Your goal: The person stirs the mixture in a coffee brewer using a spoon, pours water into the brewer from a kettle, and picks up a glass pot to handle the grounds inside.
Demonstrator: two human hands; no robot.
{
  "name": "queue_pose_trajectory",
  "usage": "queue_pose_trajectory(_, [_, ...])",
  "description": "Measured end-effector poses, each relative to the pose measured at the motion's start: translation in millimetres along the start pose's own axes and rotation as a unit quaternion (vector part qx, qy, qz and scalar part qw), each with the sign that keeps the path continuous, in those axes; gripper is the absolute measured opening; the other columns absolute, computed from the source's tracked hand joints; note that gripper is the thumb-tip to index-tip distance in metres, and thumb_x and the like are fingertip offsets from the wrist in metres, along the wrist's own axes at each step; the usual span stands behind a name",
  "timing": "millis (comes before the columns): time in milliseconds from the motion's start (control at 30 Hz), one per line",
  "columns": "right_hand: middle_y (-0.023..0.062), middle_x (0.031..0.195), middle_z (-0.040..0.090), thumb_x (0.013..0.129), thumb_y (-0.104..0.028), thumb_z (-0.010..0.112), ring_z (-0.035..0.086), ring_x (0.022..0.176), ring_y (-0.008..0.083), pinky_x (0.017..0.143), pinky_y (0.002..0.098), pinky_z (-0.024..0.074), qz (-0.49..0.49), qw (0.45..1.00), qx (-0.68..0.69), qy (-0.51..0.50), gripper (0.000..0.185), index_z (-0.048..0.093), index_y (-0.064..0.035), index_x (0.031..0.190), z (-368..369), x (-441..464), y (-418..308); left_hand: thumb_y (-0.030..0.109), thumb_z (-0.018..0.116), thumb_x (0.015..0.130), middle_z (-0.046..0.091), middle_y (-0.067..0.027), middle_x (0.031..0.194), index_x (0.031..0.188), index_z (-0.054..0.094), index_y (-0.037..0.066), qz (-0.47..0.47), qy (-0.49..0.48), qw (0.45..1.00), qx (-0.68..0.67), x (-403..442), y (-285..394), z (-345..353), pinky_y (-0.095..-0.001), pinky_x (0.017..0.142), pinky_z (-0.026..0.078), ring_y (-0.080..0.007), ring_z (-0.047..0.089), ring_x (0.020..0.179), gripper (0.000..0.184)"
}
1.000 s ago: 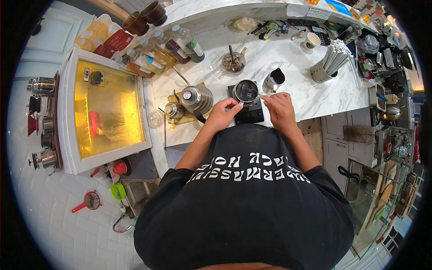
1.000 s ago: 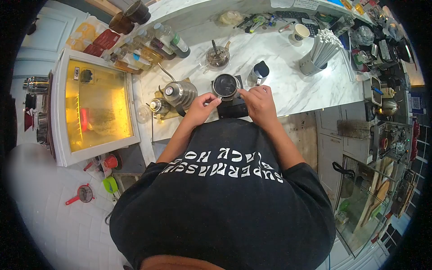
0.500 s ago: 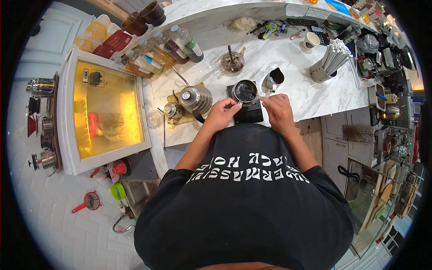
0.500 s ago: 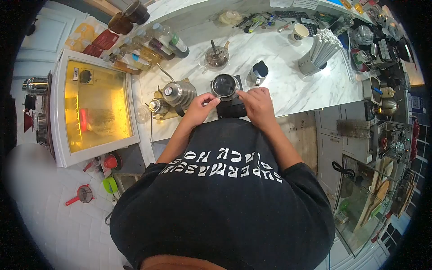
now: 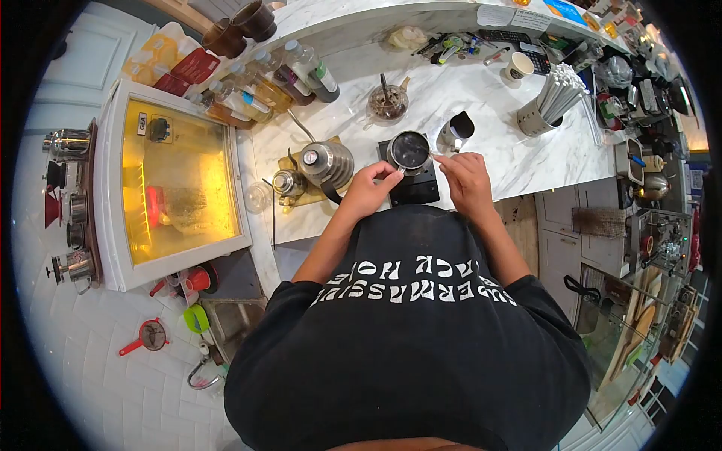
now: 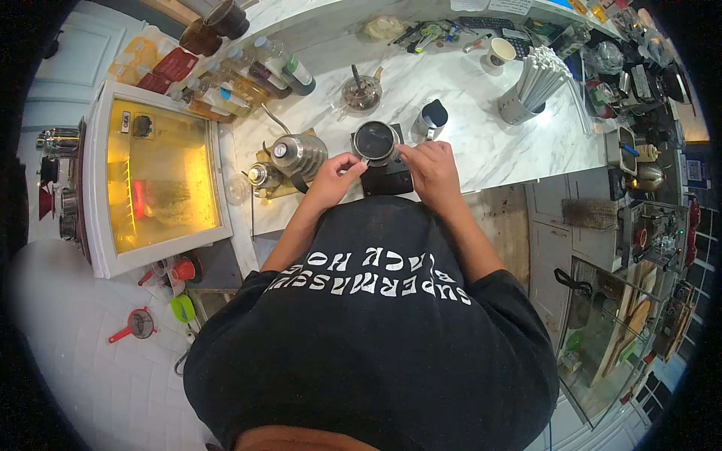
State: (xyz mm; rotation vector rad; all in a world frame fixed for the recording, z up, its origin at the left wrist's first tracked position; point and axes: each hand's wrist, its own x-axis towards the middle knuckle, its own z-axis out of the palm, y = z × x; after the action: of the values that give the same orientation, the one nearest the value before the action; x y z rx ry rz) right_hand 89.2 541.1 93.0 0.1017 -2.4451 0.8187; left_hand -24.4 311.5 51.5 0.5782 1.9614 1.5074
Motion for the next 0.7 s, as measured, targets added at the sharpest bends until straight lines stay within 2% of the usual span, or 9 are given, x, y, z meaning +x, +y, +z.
queue_pose_trajectory(700, [0.0041,0.082,0.064,0.09,-0.004,0.072,0.062,0.083,0.0242,0.084,0.0393,0.0441,-0.004,1.0,0.002,0.001,0.026,0.074,-0.0092,0.115,5,-3,-6,0.023,0.072,0.099,0.071,-0.0016,0.087,0.098,0.071,0.001,-0.001,-0.007,1.0,-0.009,1,3,0,-0.0284,0.081,0.049,-0.0099,0.061,0.083,0.022])
